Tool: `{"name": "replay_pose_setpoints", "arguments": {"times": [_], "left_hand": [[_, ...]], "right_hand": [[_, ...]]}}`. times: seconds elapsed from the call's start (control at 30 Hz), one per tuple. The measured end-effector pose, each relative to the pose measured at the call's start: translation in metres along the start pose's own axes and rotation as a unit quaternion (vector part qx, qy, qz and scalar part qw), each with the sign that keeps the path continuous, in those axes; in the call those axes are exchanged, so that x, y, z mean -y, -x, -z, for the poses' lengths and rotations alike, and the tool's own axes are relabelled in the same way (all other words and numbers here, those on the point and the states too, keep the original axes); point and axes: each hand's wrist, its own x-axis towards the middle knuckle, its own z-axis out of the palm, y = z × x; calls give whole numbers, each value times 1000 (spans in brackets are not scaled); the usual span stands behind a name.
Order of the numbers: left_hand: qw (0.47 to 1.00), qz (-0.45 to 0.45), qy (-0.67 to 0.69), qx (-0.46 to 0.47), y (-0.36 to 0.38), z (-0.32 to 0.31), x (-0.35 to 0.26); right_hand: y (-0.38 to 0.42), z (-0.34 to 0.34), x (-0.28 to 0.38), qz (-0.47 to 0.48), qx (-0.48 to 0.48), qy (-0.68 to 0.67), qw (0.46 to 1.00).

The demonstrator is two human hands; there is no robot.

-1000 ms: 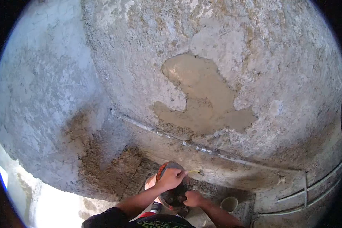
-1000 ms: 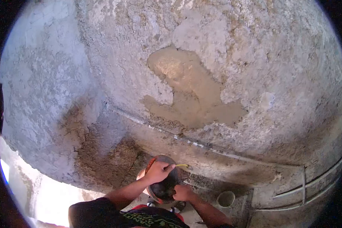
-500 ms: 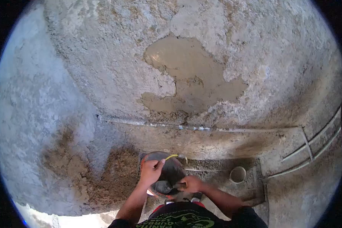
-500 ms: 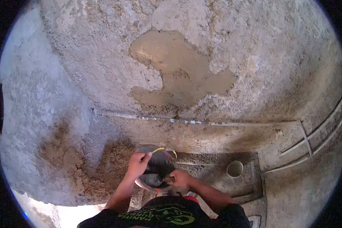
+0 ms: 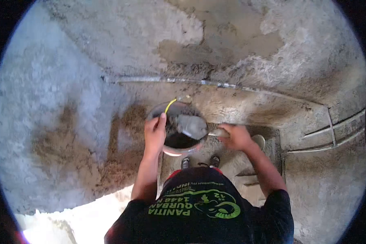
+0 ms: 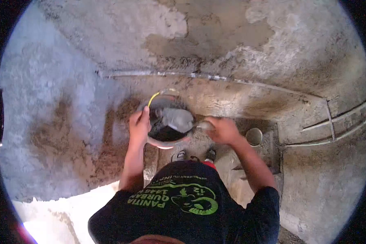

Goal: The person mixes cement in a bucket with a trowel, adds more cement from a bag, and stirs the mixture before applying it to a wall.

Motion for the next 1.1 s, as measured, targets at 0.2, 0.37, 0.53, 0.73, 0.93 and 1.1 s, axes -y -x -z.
{"name": "replay_pose_setpoints", "arguments": {"times": [0.2,0.37,0.53,0.73,0.93,1.1], "left_hand": [[1000,-22,1,-6,-7,8,6],[998,-42,9,-39,-6,26,15],[996,20,15,-83,1,55,42],[992,63,56,-93,16,82,64],[983,39,-98,-149,19,134,123],[973,76,-128,-174,25,154,116]], "right_hand": [[-3,37,11,82,-141,50,985],[2,44,11,174,-185,84,964],[9,41,25,254,-333,143,897],[-2,28,14,365,-451,82,811],[-43,16,25,445,-511,-64,733],[-125,-3,27,125,-490,-160,848]]}}
